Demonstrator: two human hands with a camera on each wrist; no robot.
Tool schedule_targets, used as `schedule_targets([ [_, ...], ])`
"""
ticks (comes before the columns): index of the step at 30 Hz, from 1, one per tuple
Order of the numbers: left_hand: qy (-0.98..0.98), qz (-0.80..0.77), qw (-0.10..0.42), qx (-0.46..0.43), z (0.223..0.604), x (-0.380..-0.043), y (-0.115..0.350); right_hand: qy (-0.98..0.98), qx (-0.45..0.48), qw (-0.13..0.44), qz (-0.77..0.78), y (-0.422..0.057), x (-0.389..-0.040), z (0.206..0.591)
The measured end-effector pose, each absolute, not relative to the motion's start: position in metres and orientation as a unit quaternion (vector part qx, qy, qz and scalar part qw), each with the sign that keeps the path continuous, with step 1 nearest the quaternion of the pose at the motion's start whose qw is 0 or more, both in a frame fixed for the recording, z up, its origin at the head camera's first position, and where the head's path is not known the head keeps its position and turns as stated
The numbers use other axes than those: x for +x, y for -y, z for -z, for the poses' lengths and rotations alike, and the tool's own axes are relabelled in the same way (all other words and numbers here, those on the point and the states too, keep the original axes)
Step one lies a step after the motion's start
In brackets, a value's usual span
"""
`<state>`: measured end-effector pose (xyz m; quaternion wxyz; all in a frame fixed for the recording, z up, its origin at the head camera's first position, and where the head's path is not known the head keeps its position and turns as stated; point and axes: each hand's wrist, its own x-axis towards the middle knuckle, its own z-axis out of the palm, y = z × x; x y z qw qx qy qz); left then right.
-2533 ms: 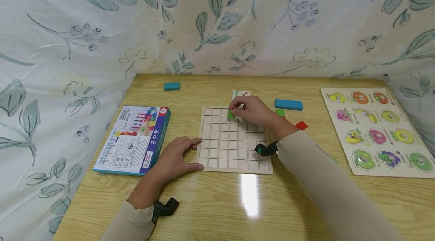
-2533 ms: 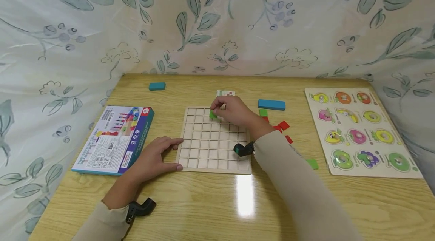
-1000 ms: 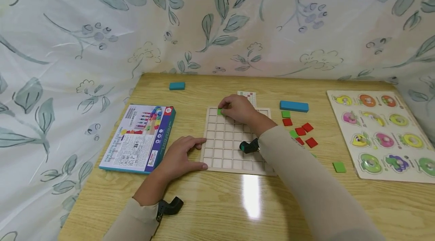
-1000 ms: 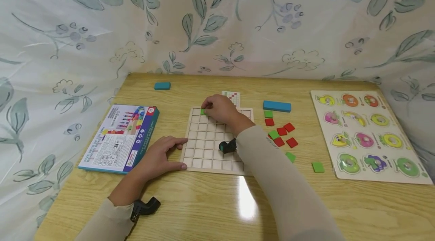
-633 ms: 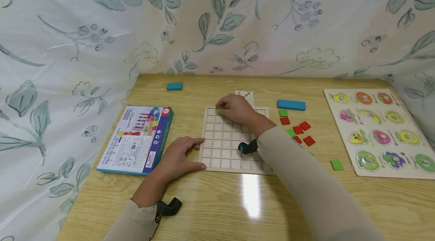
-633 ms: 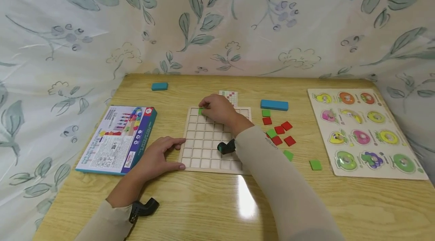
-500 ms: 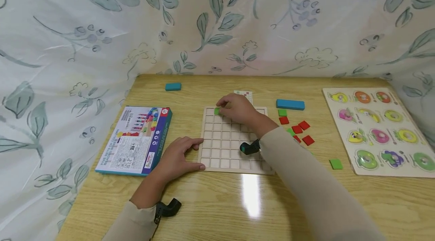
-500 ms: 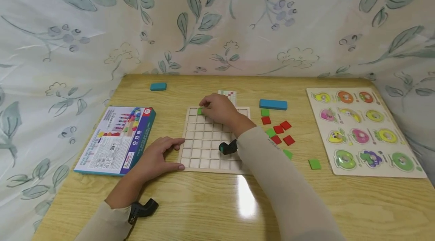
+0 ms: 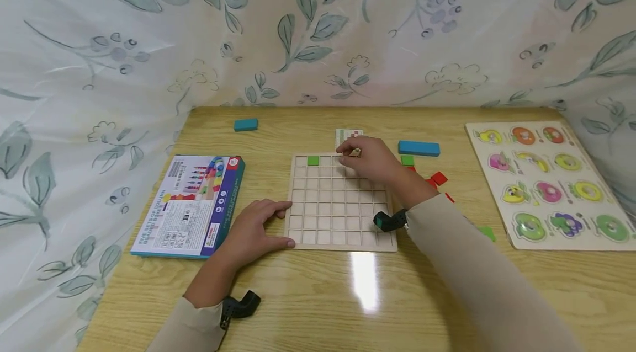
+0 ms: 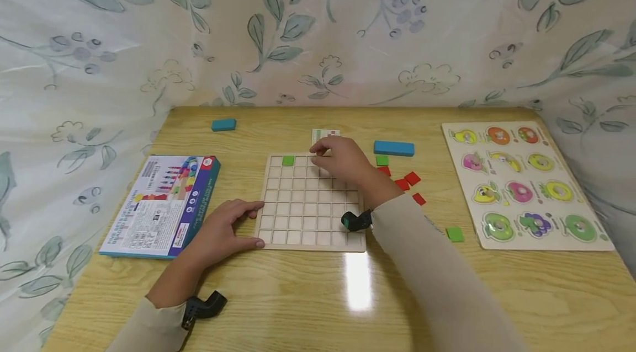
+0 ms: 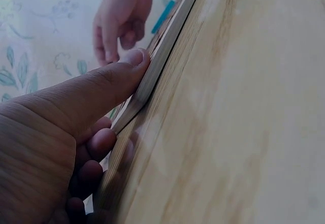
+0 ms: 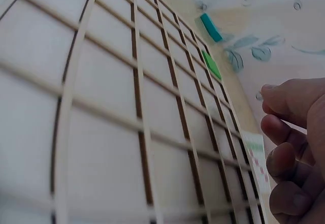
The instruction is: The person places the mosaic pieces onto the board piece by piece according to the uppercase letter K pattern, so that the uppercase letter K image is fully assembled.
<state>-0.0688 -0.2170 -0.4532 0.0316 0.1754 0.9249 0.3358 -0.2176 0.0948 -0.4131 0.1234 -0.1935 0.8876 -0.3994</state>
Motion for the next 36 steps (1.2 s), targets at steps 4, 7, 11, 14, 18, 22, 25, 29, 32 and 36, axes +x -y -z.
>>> schedule_targets([
  [4,-0.925,-0.337,0.031,0.172,0.453,-0.068,0.219,-0.893,-0.176,0.125,0.394,-0.107,-0.214,0.411],
  [7,-0.925,-0.337,0.028,0.175,0.453,-0.067,0.220,-0.898,-0.170,0.127,0.385,-0.118,-0.211,0.410],
  [11,-0.924,-0.337,0.024,0.180,0.452,-0.067,0.220,-0.903,-0.167,0.135,0.373,-0.133,-0.206,0.408],
  [14,-0.923,-0.338,0.021,0.182,0.451,-0.068,0.220,-0.906,-0.162,0.136,0.367,-0.145,-0.200,0.406],
  [18,-0.922,-0.338,0.015,0.185,0.452,-0.069,0.220,-0.909,-0.153,0.134,0.364,-0.161,-0.193,0.406],
  [22,-0.921,-0.341,0.019,0.186,0.451,-0.069,0.220,-0.908,-0.146,0.127,0.371,-0.179,-0.187,0.408],
  [25,-0.921,-0.343,0.025,0.185,0.451,-0.069,0.219,-0.907,-0.146,0.113,0.378,-0.192,-0.185,0.410],
  [29,-0.922,-0.338,0.030,0.184,0.450,-0.070,0.219,-0.913,-0.138,0.089,0.373,-0.209,-0.186,0.413],
  [32,-0.923,-0.335,0.033,0.187,0.451,-0.070,0.218,-0.919,-0.113,0.079,0.369,-0.217,-0.188,0.416],
  [36,-0.922,-0.335,0.034,0.189,0.451,-0.071,0.218,-0.918,-0.076,0.071,0.383,-0.223,-0.191,0.422],
])
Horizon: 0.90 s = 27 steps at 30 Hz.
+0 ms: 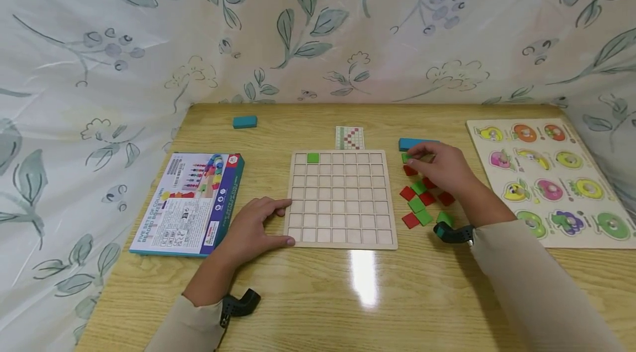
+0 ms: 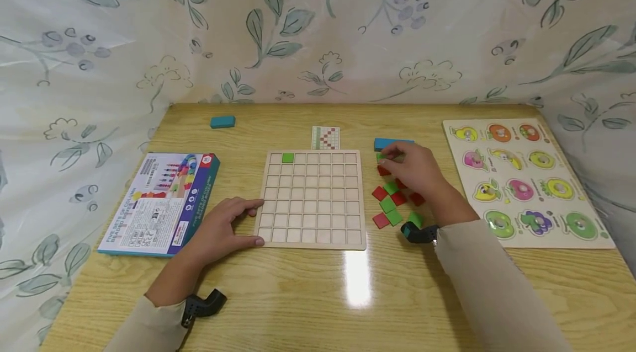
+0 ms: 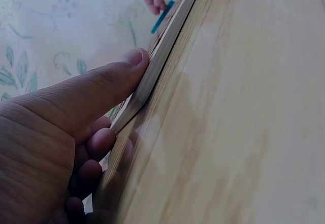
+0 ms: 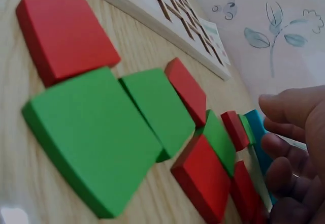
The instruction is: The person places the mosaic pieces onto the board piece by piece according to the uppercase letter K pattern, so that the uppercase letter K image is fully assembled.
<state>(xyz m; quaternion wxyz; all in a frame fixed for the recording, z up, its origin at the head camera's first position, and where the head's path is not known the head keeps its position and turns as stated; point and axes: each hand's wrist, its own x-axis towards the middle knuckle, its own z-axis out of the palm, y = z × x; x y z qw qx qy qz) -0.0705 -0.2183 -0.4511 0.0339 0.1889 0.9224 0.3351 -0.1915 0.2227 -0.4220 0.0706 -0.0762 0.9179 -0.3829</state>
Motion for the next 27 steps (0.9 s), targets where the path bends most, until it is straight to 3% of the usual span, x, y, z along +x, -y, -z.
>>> schedule_targets([
  [10,-0.921,-0.337,0.028,0.193,0.453,-0.070,0.219,-0.936,-0.038,0.043,0.347,-0.218,-0.195,0.428],
  [27,-0.922,-0.336,0.032,0.189,0.451,-0.069,0.218,-0.954,-0.072,0.024,0.289,-0.194,-0.193,0.429],
])
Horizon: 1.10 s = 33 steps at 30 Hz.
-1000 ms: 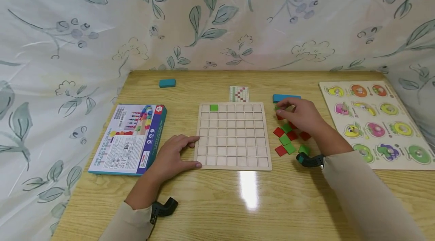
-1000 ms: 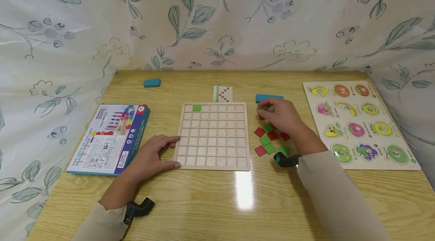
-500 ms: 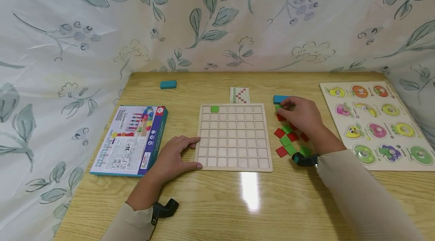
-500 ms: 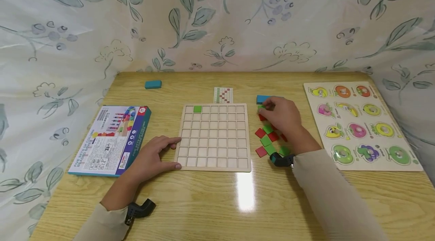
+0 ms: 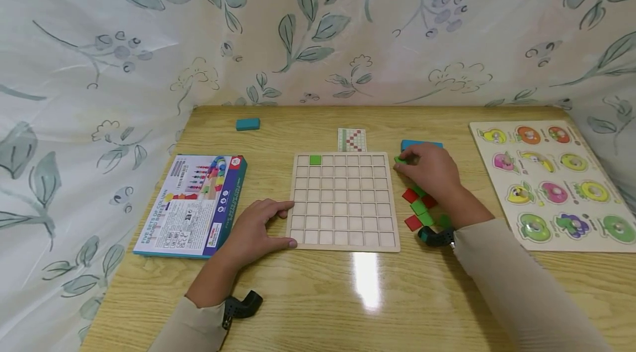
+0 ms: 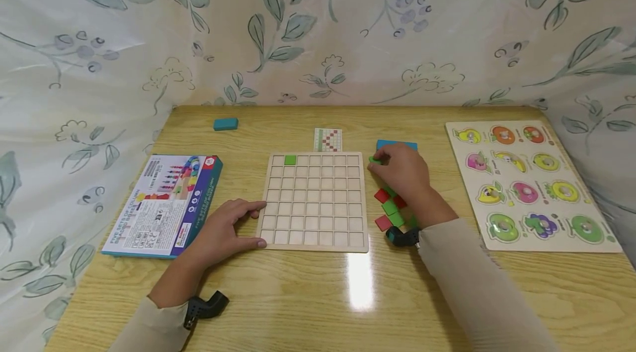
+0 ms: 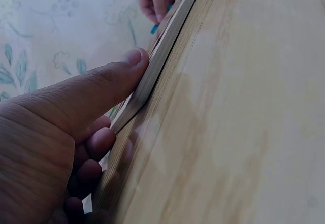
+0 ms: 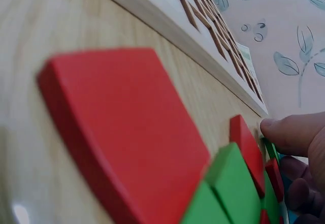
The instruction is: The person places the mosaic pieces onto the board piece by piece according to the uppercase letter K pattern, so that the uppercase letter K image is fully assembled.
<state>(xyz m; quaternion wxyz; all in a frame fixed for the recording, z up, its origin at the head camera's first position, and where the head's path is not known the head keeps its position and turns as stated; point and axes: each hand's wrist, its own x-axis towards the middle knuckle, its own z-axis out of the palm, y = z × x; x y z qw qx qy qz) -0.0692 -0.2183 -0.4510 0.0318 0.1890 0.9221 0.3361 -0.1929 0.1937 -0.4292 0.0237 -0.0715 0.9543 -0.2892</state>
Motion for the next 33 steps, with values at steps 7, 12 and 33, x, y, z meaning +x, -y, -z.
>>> schedule_targets([
  [7,-0.921,-0.337,0.028,0.192,0.451,-0.069,0.219,-0.957,-0.059,0.022,0.284,-0.190,-0.192,0.430],
  [12,-0.922,-0.335,0.026,0.192,0.452,-0.070,0.219,-0.956,-0.050,0.028,0.288,-0.187,-0.191,0.429],
  [33,-0.923,-0.334,0.029,0.190,0.452,-0.069,0.219,-0.927,-0.086,0.036,0.362,-0.176,-0.191,0.422],
])
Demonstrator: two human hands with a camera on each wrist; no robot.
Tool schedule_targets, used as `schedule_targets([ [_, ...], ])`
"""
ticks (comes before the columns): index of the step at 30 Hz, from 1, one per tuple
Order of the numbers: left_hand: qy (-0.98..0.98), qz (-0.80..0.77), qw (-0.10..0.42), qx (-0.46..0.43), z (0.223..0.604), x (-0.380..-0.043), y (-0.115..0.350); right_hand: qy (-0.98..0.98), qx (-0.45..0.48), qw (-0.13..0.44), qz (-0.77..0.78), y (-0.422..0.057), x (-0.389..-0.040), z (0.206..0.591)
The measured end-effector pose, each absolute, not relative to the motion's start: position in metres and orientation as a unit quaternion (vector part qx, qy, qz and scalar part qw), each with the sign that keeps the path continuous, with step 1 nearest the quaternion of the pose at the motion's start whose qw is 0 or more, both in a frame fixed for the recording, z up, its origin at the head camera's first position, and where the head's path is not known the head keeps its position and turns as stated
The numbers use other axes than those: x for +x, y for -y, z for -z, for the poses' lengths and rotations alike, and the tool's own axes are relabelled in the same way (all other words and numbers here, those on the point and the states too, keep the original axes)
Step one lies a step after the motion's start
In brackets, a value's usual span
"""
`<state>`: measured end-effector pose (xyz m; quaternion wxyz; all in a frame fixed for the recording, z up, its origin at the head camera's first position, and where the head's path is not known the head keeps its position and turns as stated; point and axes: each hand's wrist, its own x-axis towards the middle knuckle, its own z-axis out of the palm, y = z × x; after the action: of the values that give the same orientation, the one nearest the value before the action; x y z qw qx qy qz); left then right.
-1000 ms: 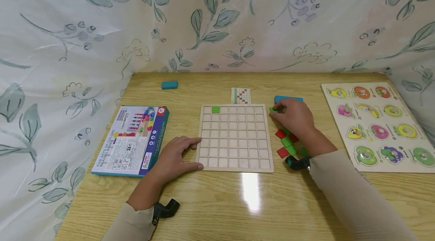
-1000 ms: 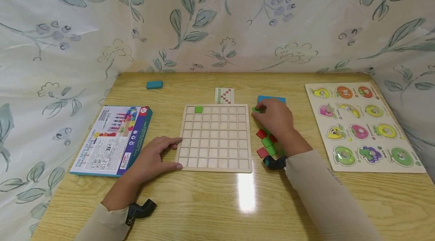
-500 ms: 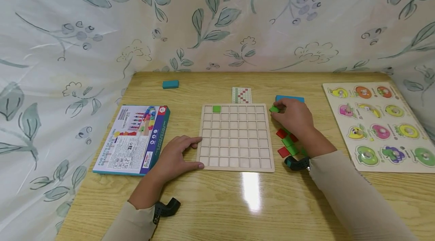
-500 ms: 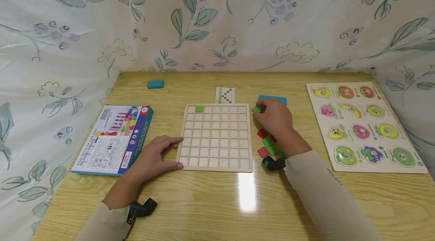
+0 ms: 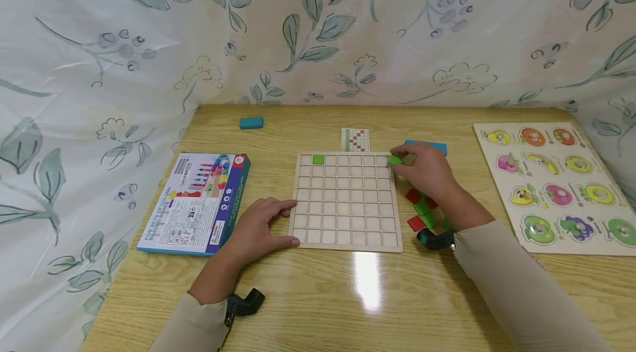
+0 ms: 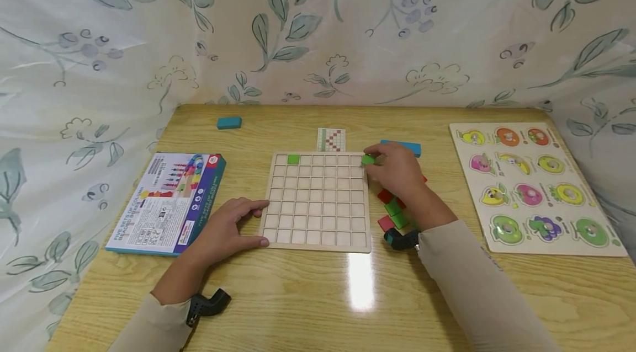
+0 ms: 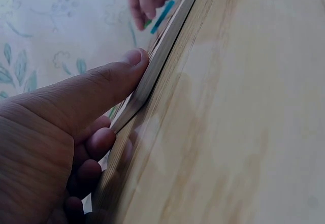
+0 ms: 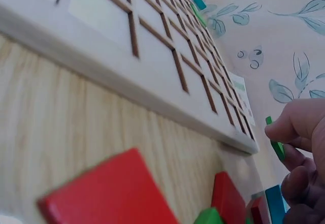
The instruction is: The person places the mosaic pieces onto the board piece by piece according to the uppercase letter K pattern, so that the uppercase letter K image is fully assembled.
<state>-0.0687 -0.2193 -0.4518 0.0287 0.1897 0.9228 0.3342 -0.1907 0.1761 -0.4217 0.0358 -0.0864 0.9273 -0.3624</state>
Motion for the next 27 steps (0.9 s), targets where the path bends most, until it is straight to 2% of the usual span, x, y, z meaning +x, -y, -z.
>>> schedule_targets([
  [27,-0.921,-0.341,0.031,0.185,0.451,-0.068,0.219,-0.902,-0.151,0.085,0.396,-0.121,-0.204,0.421],
])
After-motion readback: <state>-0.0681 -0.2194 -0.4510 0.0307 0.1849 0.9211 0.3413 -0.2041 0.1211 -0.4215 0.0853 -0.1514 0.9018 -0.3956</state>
